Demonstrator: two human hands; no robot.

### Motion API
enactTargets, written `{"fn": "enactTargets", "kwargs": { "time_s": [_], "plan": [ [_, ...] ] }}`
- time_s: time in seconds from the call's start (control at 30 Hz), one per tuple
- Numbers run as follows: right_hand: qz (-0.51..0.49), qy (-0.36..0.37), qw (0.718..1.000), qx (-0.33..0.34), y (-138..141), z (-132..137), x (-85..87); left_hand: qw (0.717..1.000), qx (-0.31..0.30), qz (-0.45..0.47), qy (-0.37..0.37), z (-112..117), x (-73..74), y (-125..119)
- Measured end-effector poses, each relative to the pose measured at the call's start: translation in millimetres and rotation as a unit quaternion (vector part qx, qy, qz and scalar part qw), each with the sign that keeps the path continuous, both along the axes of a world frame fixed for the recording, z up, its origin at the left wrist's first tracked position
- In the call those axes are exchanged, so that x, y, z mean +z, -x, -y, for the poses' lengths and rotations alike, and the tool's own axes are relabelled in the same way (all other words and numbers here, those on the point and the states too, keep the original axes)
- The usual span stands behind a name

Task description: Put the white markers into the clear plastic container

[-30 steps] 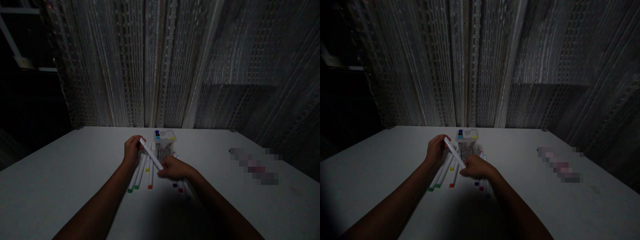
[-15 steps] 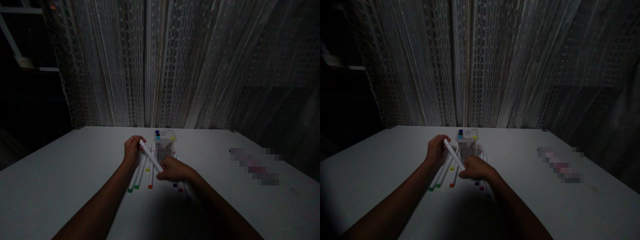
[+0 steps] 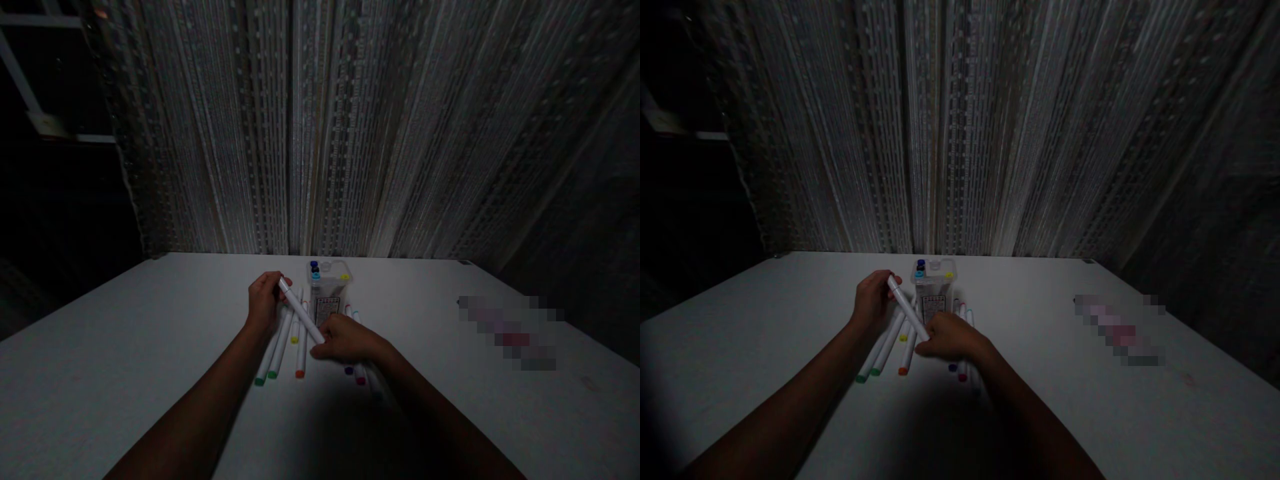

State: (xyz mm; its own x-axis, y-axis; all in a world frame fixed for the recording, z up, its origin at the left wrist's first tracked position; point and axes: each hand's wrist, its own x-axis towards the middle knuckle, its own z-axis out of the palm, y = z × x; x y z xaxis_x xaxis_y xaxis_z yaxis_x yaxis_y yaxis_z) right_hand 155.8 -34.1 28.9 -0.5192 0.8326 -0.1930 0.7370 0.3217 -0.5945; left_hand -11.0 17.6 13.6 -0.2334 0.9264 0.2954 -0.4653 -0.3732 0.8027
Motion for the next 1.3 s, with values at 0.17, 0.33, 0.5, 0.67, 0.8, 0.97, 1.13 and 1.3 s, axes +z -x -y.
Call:
{"fn": "enactTargets", "kwargs": {
  "time_s": [0.17,0.33,0.5,0.67,0.8,0.97,1.13,1.3],
  "plan": [
    [-0.014,0.010,1.000,0.002,-0.4,-0.7,-1.0,0.999,0.032,0.002,0.003,-0.8,0.4,0.6],
    [-0.017,0.000,1.000,0.006,1.1,1.5,1.3,0.999,0.036,0.002,0.002,-1.9,-0.4,1.7],
    [-0.017,-0.012,1.000,-0.011,1.9,0.3,0.7,0.999,0.040,0.007,0.006,-2.0,-0.1,1.4],
    [-0.017,-0.003,1.000,-0.008,0.8,-2.1,-0.1,0.999,0.034,0.011,0.007,-1.5,0.5,1.3],
    [-0.029,-0.003,1.000,-0.006,0.4,-2.4,-1.1,0.999,0.049,0.000,0.008,-2.5,0.1,2.6],
    [-0.036,-0.006,0.999,-0.006,1.8,-2.4,-2.9,0.998,0.068,-0.004,0.015,-3.3,0.3,3.6],
    [-0.036,-0.011,0.999,0.001,1.9,-3.0,-2.8,0.998,0.059,-0.010,0.021,-2.1,1.3,2.0],
    [-0.031,-0.010,0.999,-0.011,1.8,-2.9,-1.9,0.999,0.037,-0.020,0.017,-2.7,-1.1,1.0]
  ]
}}
